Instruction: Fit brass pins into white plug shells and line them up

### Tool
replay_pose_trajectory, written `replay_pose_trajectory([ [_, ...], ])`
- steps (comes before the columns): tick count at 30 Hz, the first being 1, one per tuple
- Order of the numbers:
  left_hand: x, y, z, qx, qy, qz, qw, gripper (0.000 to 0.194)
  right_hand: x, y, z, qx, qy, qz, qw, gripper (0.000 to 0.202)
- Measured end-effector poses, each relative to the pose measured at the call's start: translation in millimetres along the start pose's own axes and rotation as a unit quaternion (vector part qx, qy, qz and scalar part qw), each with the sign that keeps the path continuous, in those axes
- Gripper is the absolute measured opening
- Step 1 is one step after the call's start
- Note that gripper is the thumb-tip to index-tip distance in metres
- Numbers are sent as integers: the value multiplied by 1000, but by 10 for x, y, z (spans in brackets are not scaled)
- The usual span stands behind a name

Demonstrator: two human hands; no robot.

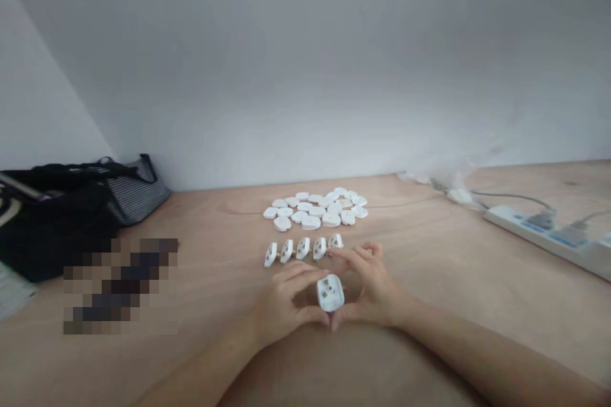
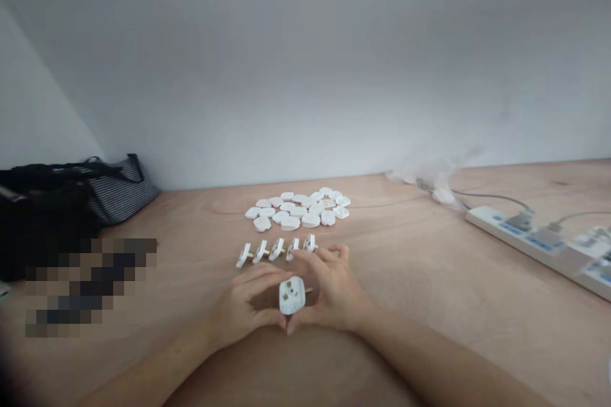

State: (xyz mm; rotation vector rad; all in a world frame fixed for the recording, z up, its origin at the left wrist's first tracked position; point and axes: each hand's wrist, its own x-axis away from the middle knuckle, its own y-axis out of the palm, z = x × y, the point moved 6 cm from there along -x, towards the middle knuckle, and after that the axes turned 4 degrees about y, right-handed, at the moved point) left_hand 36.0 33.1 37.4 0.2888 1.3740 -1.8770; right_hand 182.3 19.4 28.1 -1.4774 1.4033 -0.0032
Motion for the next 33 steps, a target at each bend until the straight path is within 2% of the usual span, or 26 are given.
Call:
replay_pose_trajectory([
  [4, 9, -13, 15, -11, -9, -2, 1000, 47, -4, 29, 19, -10, 2, -14, 1000, 91],
  [7, 10, -75, 30, -35, -20, 19, 999, 45, -19, -7, 47, -12, 17, -39, 999, 91],
  [12, 38, -186, -65, -69, -88, 89, 990, 40, -1, 17, 71, 35, 34, -130, 990, 30],
  [16, 45, -158, -102, -58, -109, 84, 989, 39, 7, 102, 73, 59, 37, -148, 986, 7],
  [20, 35, -100, -83, -41, -106, 43, 993, 38, -17, 103, 87, 80, 31, -134, 987, 5],
  [23, 28, -70, -67, -42, -97, 16, 994, 40, -41, -5, 142, 77, 50, -87, 992, 10],
  [25, 21, -64, -51, -52, -87, 12, 995, 40, -50, -90, 201, 41, 88, -43, 994, 14],
  [28, 7, -63, -26, -67, -82, 18, 994, 39, -39, -136, 247, -72, 146, -6, 987, 20],
  [31, -6, -51, -1, -69, -81, 21, 994, 38, -24, -117, 174, -153, 151, 6, 977, 19],
  [33, -7, -45, 3, -71, -85, 26, 994, 38, -15, -105, 100, -154, 139, 10, 978, 16],
])
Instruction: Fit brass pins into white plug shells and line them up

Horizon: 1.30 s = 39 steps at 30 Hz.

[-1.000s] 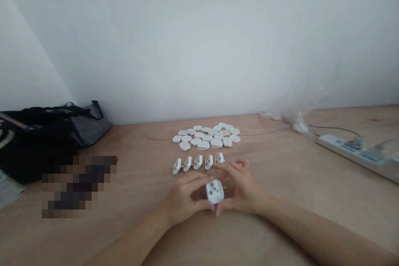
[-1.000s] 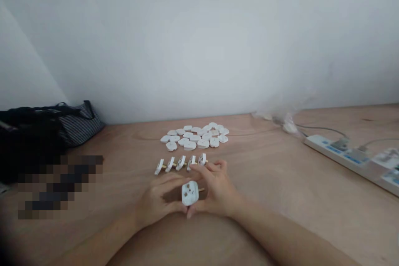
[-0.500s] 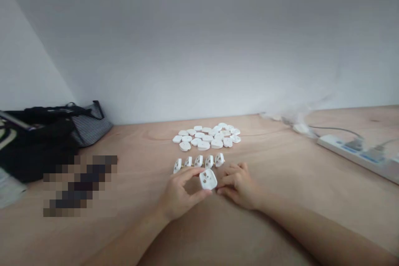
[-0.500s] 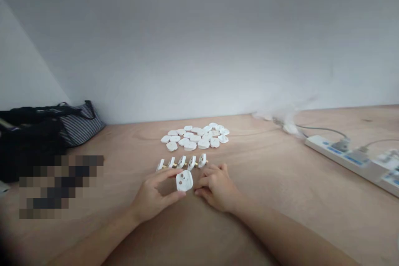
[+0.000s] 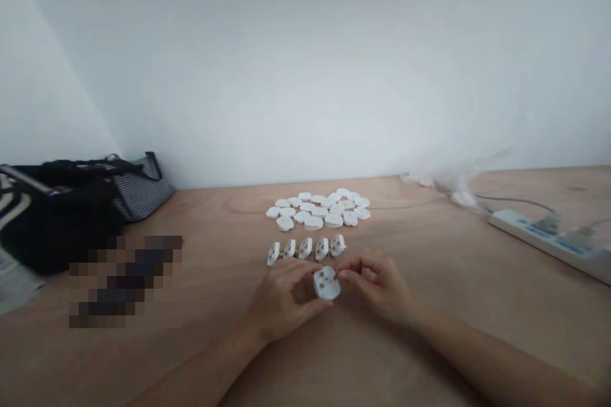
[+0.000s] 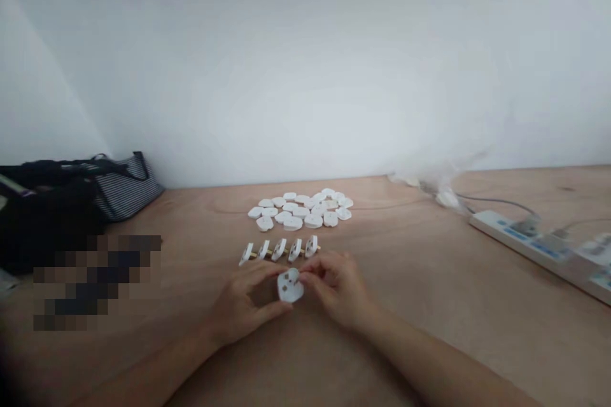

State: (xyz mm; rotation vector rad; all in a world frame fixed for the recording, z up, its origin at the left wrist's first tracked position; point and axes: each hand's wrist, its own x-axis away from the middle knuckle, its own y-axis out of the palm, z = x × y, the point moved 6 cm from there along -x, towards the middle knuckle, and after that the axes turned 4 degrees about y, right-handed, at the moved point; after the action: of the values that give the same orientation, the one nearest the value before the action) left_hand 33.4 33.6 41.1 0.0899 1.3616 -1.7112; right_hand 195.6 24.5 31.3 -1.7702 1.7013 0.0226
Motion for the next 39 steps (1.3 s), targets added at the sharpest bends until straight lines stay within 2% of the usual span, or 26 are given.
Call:
replay_pose_trajectory([
  [6, 8, -9, 8, 2, -4, 24, 1000, 39, 29, 18, -105, 65, -46, 11, 997, 13],
  [11, -11, -28, 68, 5, 12, 32, 999, 36, 15, 19, -109, 72, -66, 1, 995, 11],
  [16, -4, -35, 75, -1, 17, 42, 999, 37, 34, 16, -104, 125, -92, 4, 988, 11],
  [19, 14, -31, 54, 7, 11, 45, 999, 39, 35, -42, -67, 116, -77, 9, 990, 35],
  [21, 25, -24, 34, 22, 3, 45, 999, 39, 28, -46, -16, 95, -55, -17, 994, 53],
  [23, 33, -8, 13, 45, -7, 43, 998, 40, 24, -8, 46, 63, -33, -56, 996, 60],
  [27, 49, 27, -20, 99, -32, 46, 994, 41, 30, 136, 142, -79, 6, -99, 992, 61],
  [31, 58, 58, -36, 126, -68, 40, 989, 36, 49, 291, 129, -231, 48, -145, 961, 53],
  [33, 56, 58, -36, 129, -78, 36, 988, 38, 23, 265, 91, -238, 45, -137, 961, 50],
  [36, 51, 29, -49, 100, -83, 29, 991, 45, -95, 64, 108, -200, 22, -83, 976, 46],
  [39, 47, 63, -53, 60, -55, -52, 995, 48, -255, -239, 303, -99, 9, 3, 995, 44],
])
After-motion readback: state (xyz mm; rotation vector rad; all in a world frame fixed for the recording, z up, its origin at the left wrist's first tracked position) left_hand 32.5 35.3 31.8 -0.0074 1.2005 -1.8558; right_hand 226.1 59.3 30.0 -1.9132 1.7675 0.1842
